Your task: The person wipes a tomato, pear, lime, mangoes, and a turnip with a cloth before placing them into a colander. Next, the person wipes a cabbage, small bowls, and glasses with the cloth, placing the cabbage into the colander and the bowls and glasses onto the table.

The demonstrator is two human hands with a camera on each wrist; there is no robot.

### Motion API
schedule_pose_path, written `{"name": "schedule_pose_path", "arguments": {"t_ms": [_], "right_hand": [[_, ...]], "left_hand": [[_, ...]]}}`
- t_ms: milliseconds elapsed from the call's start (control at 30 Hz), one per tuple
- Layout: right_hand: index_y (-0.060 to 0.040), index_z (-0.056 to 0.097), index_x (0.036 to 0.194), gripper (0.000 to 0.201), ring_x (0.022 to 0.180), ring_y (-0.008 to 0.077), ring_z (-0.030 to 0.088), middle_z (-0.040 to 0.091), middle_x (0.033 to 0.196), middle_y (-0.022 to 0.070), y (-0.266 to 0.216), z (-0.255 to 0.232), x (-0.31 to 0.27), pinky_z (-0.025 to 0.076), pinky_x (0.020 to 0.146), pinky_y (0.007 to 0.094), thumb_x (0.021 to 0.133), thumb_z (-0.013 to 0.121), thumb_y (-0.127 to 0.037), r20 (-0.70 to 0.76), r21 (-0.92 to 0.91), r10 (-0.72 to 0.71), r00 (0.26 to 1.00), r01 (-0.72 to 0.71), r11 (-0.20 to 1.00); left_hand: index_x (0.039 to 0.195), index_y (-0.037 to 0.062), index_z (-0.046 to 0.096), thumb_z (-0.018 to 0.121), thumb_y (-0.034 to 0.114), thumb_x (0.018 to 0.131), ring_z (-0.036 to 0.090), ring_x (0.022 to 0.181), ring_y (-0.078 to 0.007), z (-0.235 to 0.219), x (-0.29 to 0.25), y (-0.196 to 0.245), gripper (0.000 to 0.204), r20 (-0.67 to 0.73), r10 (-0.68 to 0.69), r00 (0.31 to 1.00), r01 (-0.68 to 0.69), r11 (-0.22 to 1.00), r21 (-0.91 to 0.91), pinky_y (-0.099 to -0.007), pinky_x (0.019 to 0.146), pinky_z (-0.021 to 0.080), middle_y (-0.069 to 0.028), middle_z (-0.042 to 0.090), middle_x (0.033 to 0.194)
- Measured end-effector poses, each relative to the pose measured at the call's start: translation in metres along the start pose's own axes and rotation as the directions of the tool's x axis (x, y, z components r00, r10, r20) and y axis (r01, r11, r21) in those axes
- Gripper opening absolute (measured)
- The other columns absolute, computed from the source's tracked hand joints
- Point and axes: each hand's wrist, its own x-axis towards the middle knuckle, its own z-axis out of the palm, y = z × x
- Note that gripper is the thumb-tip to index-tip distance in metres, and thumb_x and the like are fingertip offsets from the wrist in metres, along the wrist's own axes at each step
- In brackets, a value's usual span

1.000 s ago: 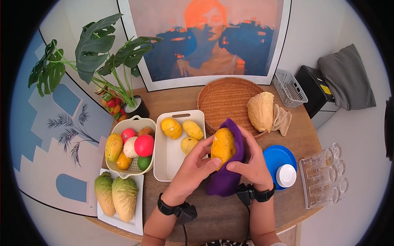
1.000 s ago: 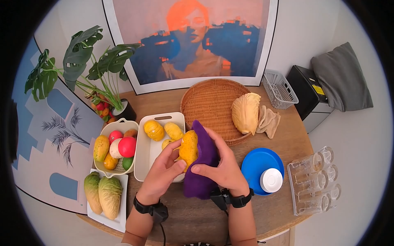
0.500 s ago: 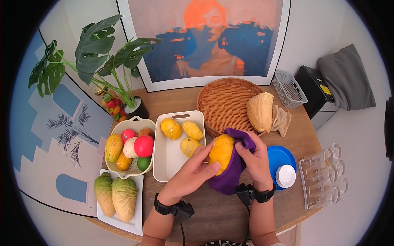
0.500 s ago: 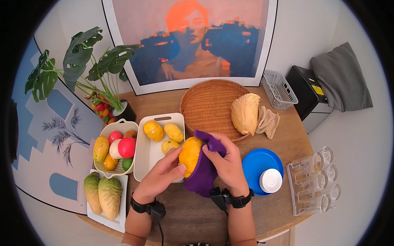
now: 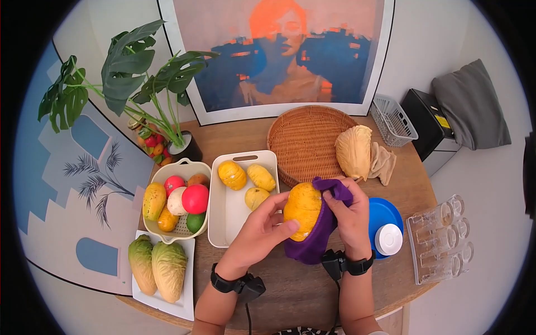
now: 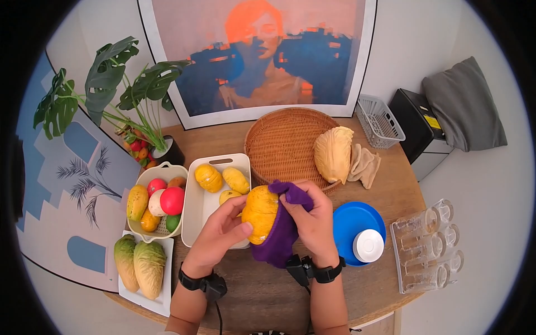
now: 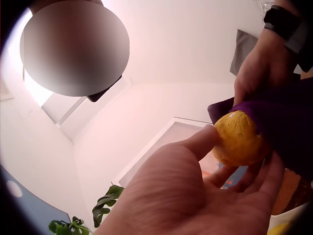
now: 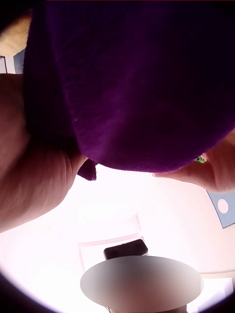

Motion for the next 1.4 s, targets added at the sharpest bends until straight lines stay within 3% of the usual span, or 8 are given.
{"name": "schedule_pose_path", "arguments": {"t_ms": [100, 333, 400, 467, 600, 833, 1067, 1400], "right_hand": [[0.002, 0.063, 0.105, 0.017, 0.089, 0.0101, 0.061, 0.068, 0.097, 0.0056, 0.005, -0.002, 0.004, 0.049, 0.08, 0.0247, 0.088, 0.062, 0.003, -0.104, -0.158, -0.067, 0.992, 0.05, 0.986], [0.0024, 0.063, 0.107, 0.019, 0.086, 0.0103, 0.062, 0.069, 0.094, 0.0075, 0.012, -0.019, 0.012, 0.049, 0.077, 0.025, 0.088, 0.061, 0.001, -0.316, -0.562, -0.388, 0.866, 0.159, 0.812], [0.0025, 0.063, 0.107, 0.019, 0.086, 0.0098, 0.062, 0.068, 0.093, 0.0069, 0.005, -0.011, 0.009, 0.049, 0.076, 0.0248, 0.089, 0.062, 0.0, -0.35, -0.471, -0.289, 0.891, 0.1, 0.877], [0.0027, 0.063, 0.108, 0.019, 0.085, 0.0093, 0.062, 0.068, 0.093, 0.0063, -0.003, -0.003, 0.004, 0.049, 0.076, 0.0245, 0.089, 0.063, -0.002, -0.372, -0.374, -0.187, 0.909, 0.038, 0.927], [0.0014, 0.061, 0.118, 0.028, 0.096, 0.0128, 0.061, 0.065, 0.107, 0.0087, -0.015, 0.017, -0.005, 0.048, 0.084, 0.0251, 0.091, 0.063, -0.007, -0.072, -0.339, -0.105, 0.992, 0.075, 0.938], [-0.0008, 0.064, 0.122, 0.034, 0.121, 0.0238, 0.053, 0.048, 0.139, 0.0162, -0.015, 0.003, -0.004, 0.042, 0.102, 0.0343, 0.088, 0.065, -0.002, 0.298, -0.047, -0.114, 0.948, 0.134, 0.99], [0.0003, 0.068, 0.115, 0.028, 0.125, 0.0266, 0.051, 0.046, 0.142, 0.0176, -0.013, 0.012, -0.005, 0.041, 0.104, 0.0362, 0.087, 0.067, -0.002, 0.266, -0.139, -0.08, 0.961, 0.12, 0.983], [-0.0013, 0.073, 0.1, 0.021, 0.126, 0.0272, 0.05, 0.044, 0.144, 0.0181, -0.009, 0.004, -0.002, 0.041, 0.104, 0.0369, 0.08, 0.073, 0.003, 0.291, 0.056, -0.097, 0.952, 0.085, 0.995]], "left_hand": [[0.14, -0.0026, 0.038, 0.059, 0.009, 0.094, 0.046, 0.129, -0.0224, 0.002, -0.003, 0.007, 0.052, -0.023, 0.005, 1.0, -0.006, 0.998, -0.066, -0.0365, 0.109, 0.035, -0.0134, 0.047, 0.139], [0.14, -0.0029, 0.039, 0.059, 0.013, 0.095, 0.047, 0.128, -0.0209, 0.002, -0.013, 0.018, 0.051, 0.001, -0.085, 0.996, 0.085, 0.992, -0.094, -0.0356, 0.106, 0.039, -0.0127, 0.047, 0.139], [0.141, -0.002, 0.038, 0.057, 0.016, 0.097, 0.05, 0.125, -0.0202, 0.004, -0.011, 0.018, 0.051, 0.178, -0.157, 0.971, 0.168, 0.984, -0.052, -0.0338, 0.103, 0.042, -0.012, 0.048, 0.138], [0.141, -0.0016, 0.037, 0.056, 0.018, 0.098, 0.051, 0.124, -0.0199, 0.014, -0.003, 0.007, 0.051, 0.104, -0.185, 0.977, 0.191, 0.98, -0.057, -0.0336, 0.101, 0.044, -0.0117, 0.049, 0.136], [0.141, -0.0013, 0.035, 0.05, 0.023, 0.102, 0.053, 0.123, -0.0204, 0.013, 0.003, 0.0, 0.048, -0.042, -0.167, 0.985, 0.155, 0.964, -0.217, -0.0349, 0.1, 0.048, -0.0114, 0.05, 0.134], [0.14, -0.001, 0.035, 0.047, 0.024, 0.103, 0.055, 0.123, -0.0217, 0.008, 0.002, 0.007, 0.046, -0.133, -0.086, 0.987, 0.047, 0.962, -0.27, -0.0389, 0.101, 0.049, -0.0126, 0.05, 0.134], [0.14, -0.0002, 0.036, 0.05, 0.02, 0.102, 0.054, 0.123, -0.0213, 0.007, 0.001, 0.006, 0.045, -0.135, -0.026, 0.991, -0.001, 0.98, -0.198, -0.0388, 0.101, 0.048, -0.0124, 0.051, 0.134], [0.14, -0.0003, 0.036, 0.051, 0.02, 0.102, 0.057, 0.118, -0.0214, 0.011, 0.0, 0.006, 0.046, -0.205, -0.027, 0.978, -0.025, 0.968, -0.249, -0.0378, 0.097, 0.051, -0.0126, 0.053, 0.131]]}}
